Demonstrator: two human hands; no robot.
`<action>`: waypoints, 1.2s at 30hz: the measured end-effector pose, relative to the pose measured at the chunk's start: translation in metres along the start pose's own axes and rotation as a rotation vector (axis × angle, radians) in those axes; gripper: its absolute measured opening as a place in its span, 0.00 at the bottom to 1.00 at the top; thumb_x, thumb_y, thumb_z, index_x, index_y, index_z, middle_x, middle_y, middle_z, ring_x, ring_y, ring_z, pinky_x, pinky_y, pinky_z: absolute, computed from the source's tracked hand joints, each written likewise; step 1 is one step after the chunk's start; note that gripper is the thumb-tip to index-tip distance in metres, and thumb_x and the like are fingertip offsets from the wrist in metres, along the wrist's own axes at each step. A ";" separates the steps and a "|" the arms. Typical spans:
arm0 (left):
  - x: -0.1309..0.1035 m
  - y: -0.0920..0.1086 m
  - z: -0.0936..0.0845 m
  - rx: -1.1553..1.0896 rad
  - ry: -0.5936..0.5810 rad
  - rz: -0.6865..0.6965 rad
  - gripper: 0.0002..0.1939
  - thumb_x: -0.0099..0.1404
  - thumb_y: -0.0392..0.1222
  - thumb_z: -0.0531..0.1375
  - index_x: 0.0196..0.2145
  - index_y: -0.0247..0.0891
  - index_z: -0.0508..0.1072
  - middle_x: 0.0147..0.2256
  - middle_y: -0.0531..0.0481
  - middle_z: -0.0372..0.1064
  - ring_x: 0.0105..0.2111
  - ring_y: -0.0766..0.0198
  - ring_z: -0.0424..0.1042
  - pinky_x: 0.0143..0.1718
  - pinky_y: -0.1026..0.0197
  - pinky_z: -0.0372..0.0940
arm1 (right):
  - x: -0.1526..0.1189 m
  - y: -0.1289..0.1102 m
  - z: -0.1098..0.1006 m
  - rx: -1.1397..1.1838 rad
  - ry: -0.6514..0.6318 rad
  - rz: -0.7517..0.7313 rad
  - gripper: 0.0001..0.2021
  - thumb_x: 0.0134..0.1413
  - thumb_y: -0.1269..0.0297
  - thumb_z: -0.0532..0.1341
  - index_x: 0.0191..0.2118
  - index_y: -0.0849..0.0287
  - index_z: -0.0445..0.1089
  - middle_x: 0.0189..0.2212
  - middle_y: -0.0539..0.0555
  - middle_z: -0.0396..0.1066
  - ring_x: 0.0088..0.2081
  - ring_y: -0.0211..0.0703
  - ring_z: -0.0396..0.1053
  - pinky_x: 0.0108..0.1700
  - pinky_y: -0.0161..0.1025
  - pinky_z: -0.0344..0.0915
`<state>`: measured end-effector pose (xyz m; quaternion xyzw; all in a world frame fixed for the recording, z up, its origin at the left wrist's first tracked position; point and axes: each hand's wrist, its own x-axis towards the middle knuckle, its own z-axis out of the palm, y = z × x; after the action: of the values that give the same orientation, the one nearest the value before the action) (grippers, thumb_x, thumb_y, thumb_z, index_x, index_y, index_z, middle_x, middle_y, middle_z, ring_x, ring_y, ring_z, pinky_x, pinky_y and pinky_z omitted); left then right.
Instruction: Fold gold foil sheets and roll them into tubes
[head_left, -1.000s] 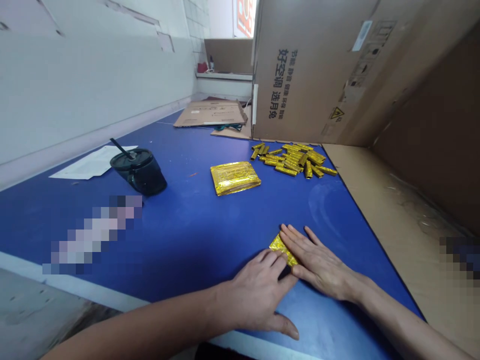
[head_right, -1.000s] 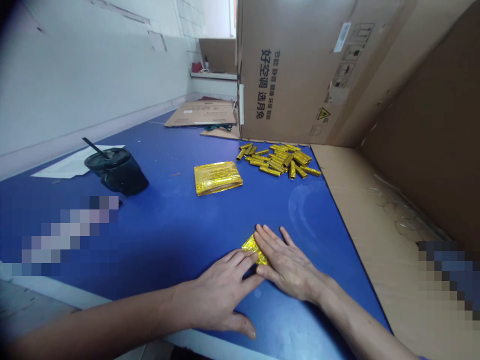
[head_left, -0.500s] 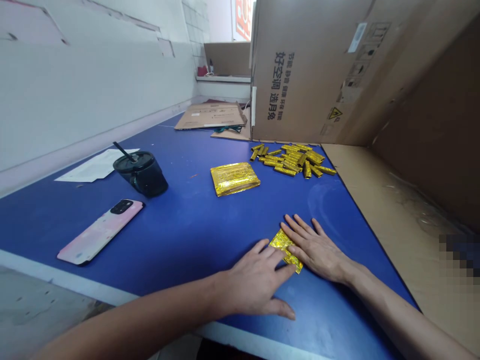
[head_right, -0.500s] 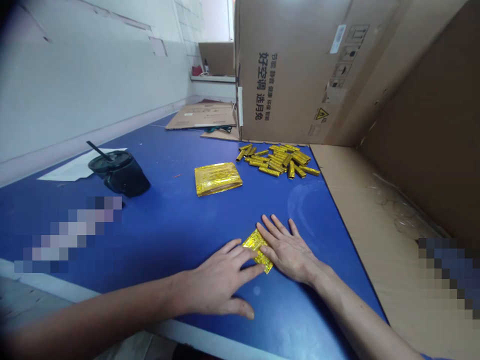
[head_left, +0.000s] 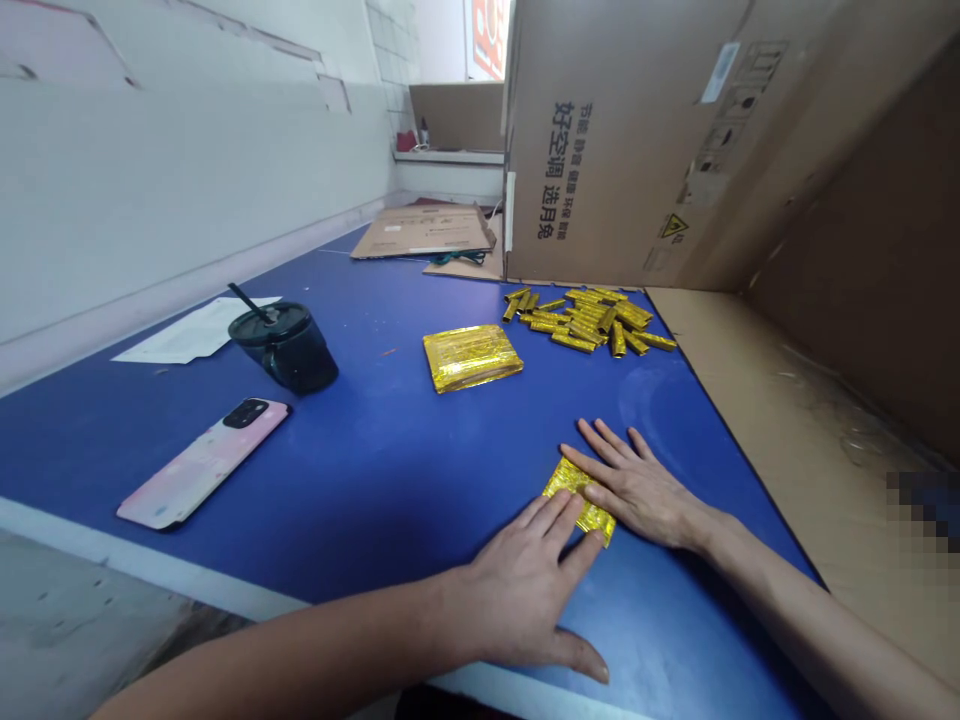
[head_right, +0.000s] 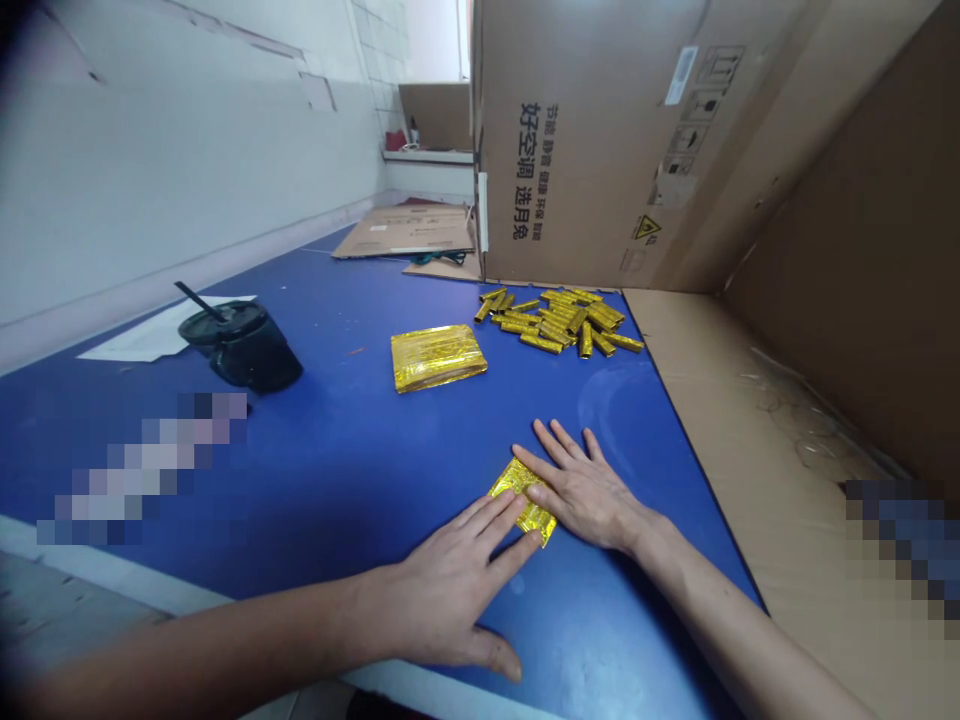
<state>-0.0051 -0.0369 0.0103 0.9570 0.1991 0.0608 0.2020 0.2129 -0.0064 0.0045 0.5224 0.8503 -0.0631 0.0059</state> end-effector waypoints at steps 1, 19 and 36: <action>0.001 0.000 -0.001 0.004 0.002 0.001 0.45 0.52 0.69 0.45 0.58 0.32 0.46 0.58 0.33 0.35 0.58 0.46 0.34 0.55 0.47 0.36 | -0.002 -0.005 -0.003 0.018 0.004 0.015 0.24 0.57 0.50 0.40 0.59 0.46 0.42 0.61 0.54 0.34 0.59 0.53 0.31 0.53 0.64 0.35; 0.005 -0.004 -0.006 0.092 0.055 0.043 0.41 0.50 0.67 0.51 0.52 0.33 0.56 0.55 0.35 0.47 0.55 0.47 0.45 0.54 0.48 0.43 | -0.017 -0.027 0.000 0.176 -0.016 -0.127 0.32 0.55 0.49 0.46 0.61 0.60 0.37 0.60 0.58 0.37 0.60 0.48 0.33 0.57 0.57 0.34; 0.005 -0.002 -0.005 0.122 0.076 0.050 0.38 0.54 0.65 0.48 0.54 0.34 0.53 0.53 0.41 0.53 0.55 0.50 0.46 0.54 0.50 0.43 | -0.031 -0.006 0.015 0.038 0.324 0.089 0.15 0.55 0.59 0.50 0.45 0.51 0.67 0.50 0.53 0.63 0.54 0.50 0.55 0.51 0.58 0.51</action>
<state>-0.0023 -0.0311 0.0136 0.9692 0.1860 0.0897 0.1342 0.2207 -0.0385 -0.0079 0.5629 0.8148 0.0060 -0.1385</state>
